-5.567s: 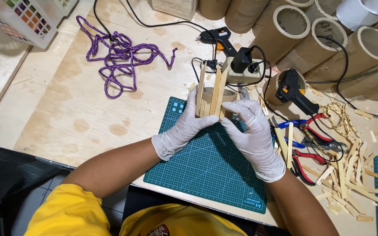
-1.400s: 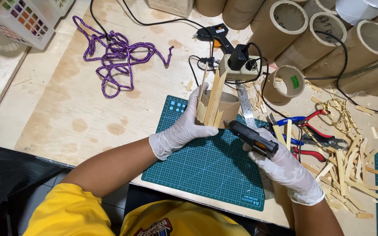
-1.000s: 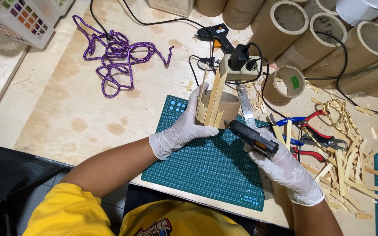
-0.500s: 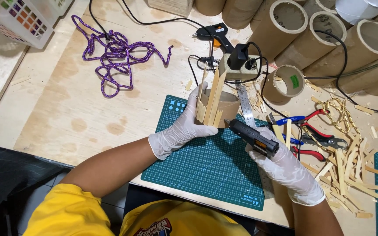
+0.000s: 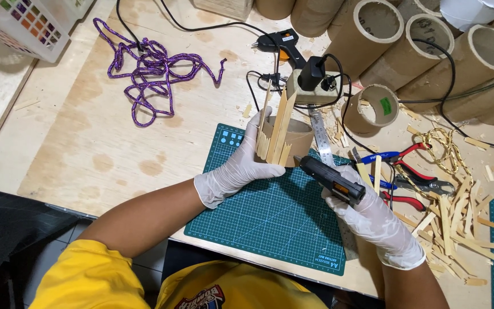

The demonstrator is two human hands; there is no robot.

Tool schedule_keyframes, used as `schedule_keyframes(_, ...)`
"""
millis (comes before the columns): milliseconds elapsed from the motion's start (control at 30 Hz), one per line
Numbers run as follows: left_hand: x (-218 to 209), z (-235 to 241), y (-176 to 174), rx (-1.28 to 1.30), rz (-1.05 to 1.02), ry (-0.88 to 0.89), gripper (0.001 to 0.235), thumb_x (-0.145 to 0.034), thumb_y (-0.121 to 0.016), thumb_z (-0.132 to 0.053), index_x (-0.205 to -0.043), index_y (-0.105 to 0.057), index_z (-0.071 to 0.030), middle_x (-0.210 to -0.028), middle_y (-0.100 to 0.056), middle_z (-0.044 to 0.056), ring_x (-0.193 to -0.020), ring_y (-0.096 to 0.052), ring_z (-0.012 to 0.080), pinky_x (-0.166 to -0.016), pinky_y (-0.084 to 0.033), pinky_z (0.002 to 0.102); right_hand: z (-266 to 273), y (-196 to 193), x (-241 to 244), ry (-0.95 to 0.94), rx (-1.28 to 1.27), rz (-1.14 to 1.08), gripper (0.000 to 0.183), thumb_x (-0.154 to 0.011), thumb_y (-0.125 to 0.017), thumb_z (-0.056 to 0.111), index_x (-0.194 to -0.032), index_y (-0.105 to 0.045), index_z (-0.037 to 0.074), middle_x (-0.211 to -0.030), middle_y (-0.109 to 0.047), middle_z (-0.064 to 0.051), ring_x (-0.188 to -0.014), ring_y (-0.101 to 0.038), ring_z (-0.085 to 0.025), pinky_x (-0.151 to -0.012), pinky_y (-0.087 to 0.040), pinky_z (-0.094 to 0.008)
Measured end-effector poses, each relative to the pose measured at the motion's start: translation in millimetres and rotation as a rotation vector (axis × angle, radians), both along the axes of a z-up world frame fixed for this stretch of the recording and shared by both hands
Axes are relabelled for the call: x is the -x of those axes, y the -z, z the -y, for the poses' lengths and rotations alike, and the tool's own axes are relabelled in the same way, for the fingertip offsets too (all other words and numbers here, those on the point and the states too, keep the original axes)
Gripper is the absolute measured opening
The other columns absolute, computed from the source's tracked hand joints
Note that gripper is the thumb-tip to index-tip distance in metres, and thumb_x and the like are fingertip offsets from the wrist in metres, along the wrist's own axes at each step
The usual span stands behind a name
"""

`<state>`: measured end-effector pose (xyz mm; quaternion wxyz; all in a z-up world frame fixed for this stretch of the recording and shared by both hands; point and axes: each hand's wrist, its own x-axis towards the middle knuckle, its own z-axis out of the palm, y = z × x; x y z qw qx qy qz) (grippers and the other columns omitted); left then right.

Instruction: Assembling a wooden structure by gluing thin wooden sticks to a cylindrical base using a hot glue gun.

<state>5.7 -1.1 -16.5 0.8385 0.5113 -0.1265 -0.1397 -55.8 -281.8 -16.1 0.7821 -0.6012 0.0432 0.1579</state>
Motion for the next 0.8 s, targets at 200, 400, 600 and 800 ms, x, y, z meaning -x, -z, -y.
schedule_keyframes(200,-1,0,2,-0.005,0.006,-0.005,0.122,-0.061,-0.095,-0.013,-0.156,-0.019,-0.025,-0.155,-0.030,0.011,-0.144,-0.025,0.0242,-0.122,-0.023,0.044,3,5,-2,-0.029,0.047,0.046,0.059,-0.076,-0.068,-0.020,-0.131,-0.055,-0.005,-0.109,-0.066,-0.028,-0.099,-0.069,-0.026,-0.083,-0.063,-0.037)
schedule_keyframes(400,0,-1,-1,-0.009,0.007,-0.001,0.122,-0.061,-0.095,-0.013,-0.157,-0.019,-0.026,-0.156,-0.028,0.011,-0.144,-0.023,0.0235,-0.122,-0.022,0.043,9,10,-2,-0.054,0.093,0.094,0.061,-0.075,-0.069,-0.020,-0.132,-0.055,-0.004,-0.112,-0.066,-0.027,-0.101,-0.069,-0.027,-0.084,-0.064,-0.039)
schedule_keyframes(600,0,0,-1,0.007,0.001,-0.001,0.123,-0.062,-0.094,-0.012,-0.157,-0.018,-0.026,-0.157,-0.027,0.010,-0.144,-0.023,0.0232,-0.123,-0.022,0.043,14,16,-2,-0.080,0.140,0.140,0.063,-0.074,-0.070,-0.020,-0.132,-0.055,-0.003,-0.114,-0.066,-0.026,-0.104,-0.069,-0.027,-0.084,-0.064,-0.040)
schedule_keyframes(800,1,1,-1,0.013,-0.014,-0.010,0.121,-0.062,-0.094,-0.010,-0.157,-0.020,-0.026,-0.156,-0.028,0.011,-0.145,-0.023,0.0249,-0.123,-0.022,0.044,18,21,-3,-0.104,0.185,0.188,0.065,-0.073,-0.071,-0.020,-0.133,-0.055,-0.002,-0.117,-0.066,-0.025,-0.107,-0.069,-0.028,-0.084,-0.064,-0.041)
